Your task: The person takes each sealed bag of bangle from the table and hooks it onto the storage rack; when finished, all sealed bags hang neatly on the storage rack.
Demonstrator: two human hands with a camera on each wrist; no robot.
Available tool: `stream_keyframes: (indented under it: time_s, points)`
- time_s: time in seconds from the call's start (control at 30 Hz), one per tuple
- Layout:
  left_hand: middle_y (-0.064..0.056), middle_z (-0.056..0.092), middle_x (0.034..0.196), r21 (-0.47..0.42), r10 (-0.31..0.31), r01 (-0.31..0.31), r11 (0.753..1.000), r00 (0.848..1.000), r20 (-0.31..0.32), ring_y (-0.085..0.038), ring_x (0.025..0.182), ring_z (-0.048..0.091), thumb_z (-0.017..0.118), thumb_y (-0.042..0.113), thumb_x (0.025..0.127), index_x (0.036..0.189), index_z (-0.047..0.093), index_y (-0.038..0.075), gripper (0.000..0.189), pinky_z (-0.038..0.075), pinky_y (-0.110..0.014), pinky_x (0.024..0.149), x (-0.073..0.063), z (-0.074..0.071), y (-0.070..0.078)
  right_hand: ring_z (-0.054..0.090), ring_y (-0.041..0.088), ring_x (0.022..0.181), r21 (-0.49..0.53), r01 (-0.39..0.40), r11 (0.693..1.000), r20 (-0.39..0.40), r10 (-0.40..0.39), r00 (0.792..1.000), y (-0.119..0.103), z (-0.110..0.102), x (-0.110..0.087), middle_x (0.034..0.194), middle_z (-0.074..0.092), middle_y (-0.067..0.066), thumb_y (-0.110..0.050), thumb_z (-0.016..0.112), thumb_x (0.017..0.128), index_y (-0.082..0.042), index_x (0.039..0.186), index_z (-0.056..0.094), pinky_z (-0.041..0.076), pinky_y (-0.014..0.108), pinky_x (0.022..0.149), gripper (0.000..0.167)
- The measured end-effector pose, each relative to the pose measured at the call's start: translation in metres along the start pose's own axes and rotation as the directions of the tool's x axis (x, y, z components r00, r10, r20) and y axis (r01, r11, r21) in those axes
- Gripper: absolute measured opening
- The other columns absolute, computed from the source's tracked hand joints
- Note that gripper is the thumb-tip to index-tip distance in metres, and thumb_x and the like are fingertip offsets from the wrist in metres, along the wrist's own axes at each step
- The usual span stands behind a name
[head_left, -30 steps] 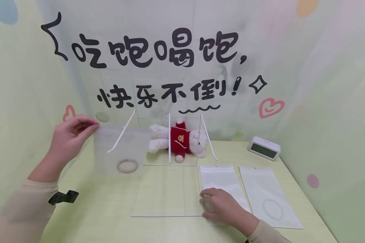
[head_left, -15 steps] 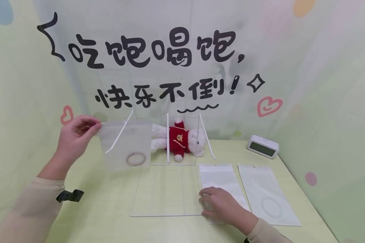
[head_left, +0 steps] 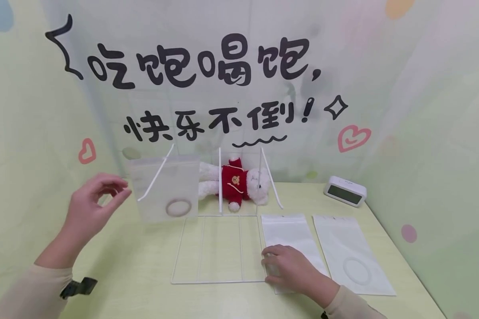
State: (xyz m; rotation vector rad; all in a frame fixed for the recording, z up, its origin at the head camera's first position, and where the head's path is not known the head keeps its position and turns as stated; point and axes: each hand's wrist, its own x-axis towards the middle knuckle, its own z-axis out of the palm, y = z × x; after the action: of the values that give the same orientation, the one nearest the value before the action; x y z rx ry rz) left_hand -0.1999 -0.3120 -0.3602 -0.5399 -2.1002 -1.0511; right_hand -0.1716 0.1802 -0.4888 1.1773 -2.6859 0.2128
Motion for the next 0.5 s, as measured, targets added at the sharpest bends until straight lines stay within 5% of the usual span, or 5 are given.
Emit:
stream_keyframes:
  time_s: [0.17,0.5]
  points:
    - [0.001,0.07,0.092,-0.012,0.122,-0.121,0.993,0.986,0.116,0.0,0.081,0.062,0.084,-0.019,0.066,0.102,0.074,0.006,0.044,0.054,-0.007,0.077,-0.029,0.012,-0.002,0.069,0.018,0.108,0.008,-0.001,1.0,0.013,0.001,1.0,-0.001,-0.001,0.001,0.118,0.072,-0.001,-0.034,0.088,0.075,-0.018,0.101,0.079,0.06,0.038,0.09,0.032]
    - [0.013,0.07,0.102,-0.059,0.154,-0.143,0.988,0.907,0.392,-0.008,0.082,0.066,0.087,-0.003,0.075,0.107,0.072,0.025,0.045,0.055,-0.017,0.065,-0.077,0.052,-0.017,0.069,0.019,0.109,0.004,-0.009,1.0,0.039,0.009,0.999,0.0,-0.002,0.002,0.12,0.072,-0.001,-0.035,0.088,0.076,-0.018,0.103,0.079,0.06,0.039,0.092,0.032]
